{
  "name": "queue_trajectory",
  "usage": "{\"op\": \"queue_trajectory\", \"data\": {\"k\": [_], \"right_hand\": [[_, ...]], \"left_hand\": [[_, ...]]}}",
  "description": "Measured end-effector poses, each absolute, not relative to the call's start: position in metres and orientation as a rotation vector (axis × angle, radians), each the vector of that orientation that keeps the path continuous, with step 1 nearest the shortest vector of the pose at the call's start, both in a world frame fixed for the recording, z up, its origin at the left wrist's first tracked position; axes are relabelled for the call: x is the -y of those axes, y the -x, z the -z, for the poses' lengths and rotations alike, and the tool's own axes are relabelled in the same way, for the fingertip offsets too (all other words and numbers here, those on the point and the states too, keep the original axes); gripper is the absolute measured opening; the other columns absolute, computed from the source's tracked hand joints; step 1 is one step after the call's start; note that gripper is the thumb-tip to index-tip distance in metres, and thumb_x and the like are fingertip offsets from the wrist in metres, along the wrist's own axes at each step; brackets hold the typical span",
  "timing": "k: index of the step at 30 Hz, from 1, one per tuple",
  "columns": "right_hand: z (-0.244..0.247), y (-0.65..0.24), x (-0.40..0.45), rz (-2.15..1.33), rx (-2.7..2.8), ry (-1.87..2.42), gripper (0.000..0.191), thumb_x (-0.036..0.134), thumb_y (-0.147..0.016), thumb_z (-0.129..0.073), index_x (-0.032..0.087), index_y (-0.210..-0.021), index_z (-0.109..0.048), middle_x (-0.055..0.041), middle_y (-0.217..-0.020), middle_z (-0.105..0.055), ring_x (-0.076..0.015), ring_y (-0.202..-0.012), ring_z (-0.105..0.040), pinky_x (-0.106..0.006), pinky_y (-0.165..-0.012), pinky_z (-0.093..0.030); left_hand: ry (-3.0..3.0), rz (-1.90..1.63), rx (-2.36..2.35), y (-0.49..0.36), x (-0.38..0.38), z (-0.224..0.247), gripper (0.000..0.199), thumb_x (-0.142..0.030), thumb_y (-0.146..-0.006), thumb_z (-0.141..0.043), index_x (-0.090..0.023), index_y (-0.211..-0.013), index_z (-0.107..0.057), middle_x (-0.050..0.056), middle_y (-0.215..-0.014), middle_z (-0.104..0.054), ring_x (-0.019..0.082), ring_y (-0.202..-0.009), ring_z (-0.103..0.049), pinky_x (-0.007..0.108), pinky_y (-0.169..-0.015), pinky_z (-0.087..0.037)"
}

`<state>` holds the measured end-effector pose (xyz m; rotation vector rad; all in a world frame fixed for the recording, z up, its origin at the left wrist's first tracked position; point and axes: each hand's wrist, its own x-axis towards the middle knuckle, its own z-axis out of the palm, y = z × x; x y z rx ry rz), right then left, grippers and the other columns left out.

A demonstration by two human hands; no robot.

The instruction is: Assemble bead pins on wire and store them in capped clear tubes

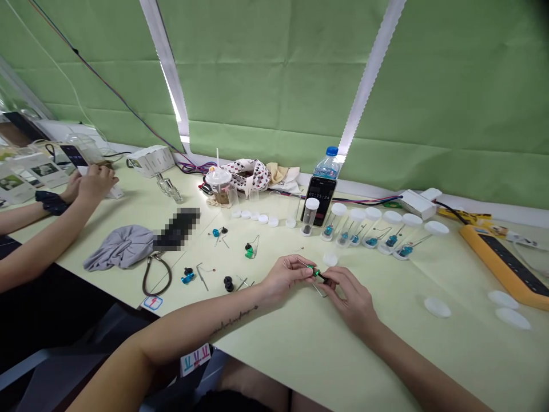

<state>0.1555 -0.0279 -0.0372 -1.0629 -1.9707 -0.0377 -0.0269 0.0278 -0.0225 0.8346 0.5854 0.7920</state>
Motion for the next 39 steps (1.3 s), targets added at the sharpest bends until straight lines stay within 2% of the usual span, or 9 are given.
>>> {"op": "queue_trajectory", "data": {"k": [5,12,19,39], "right_hand": [[0.0339,-0.1537,0.0290,0.053,1.944,1.070,0.021,0.015,-0.085,-0.055,0.020,-0.105,-0.055,-0.0076,-0.094,-0.061,-0.0119,-0.071,-0.060,-0.026,-0.068,-0.052],[0.0389,-0.1569,0.0286,0.081,1.925,1.011,0.019,0.014,-0.083,-0.056,0.021,-0.101,-0.057,-0.0063,-0.089,-0.065,-0.0164,-0.083,-0.064,-0.029,-0.073,-0.054],[0.0425,-0.1592,0.0291,0.089,1.937,1.007,0.018,0.014,-0.084,-0.056,0.021,-0.100,-0.059,-0.0067,-0.091,-0.065,-0.0164,-0.082,-0.064,-0.028,-0.072,-0.055],[0.0364,-0.1576,0.0313,0.014,1.946,1.039,0.018,0.016,-0.085,-0.055,0.022,-0.102,-0.058,-0.0042,-0.087,-0.067,-0.0152,-0.077,-0.064,-0.027,-0.067,-0.054]], "left_hand": [[-0.800,-0.755,-0.577,0.0280,-0.0302,0.0214,0.038,-0.027,-0.057,-0.081,-0.008,-0.086,-0.065,0.008,-0.080,-0.068,0.011,-0.067,-0.063,0.027,-0.076,-0.047],[-0.832,-0.731,-0.565,0.0291,-0.0315,0.0227,0.036,-0.026,-0.058,-0.080,-0.008,-0.086,-0.066,0.007,-0.079,-0.068,0.010,-0.066,-0.062,0.026,-0.074,-0.047],[-0.846,-0.742,-0.575,0.0277,-0.0310,0.0220,0.038,-0.028,-0.054,-0.082,-0.008,-0.083,-0.066,0.008,-0.077,-0.068,0.012,-0.066,-0.063,0.029,-0.075,-0.047],[-0.860,-0.730,-0.551,0.0300,-0.0312,0.0240,0.036,-0.025,-0.054,-0.082,-0.010,-0.083,-0.066,0.008,-0.084,-0.068,0.013,-0.073,-0.063,0.029,-0.076,-0.048]]}}
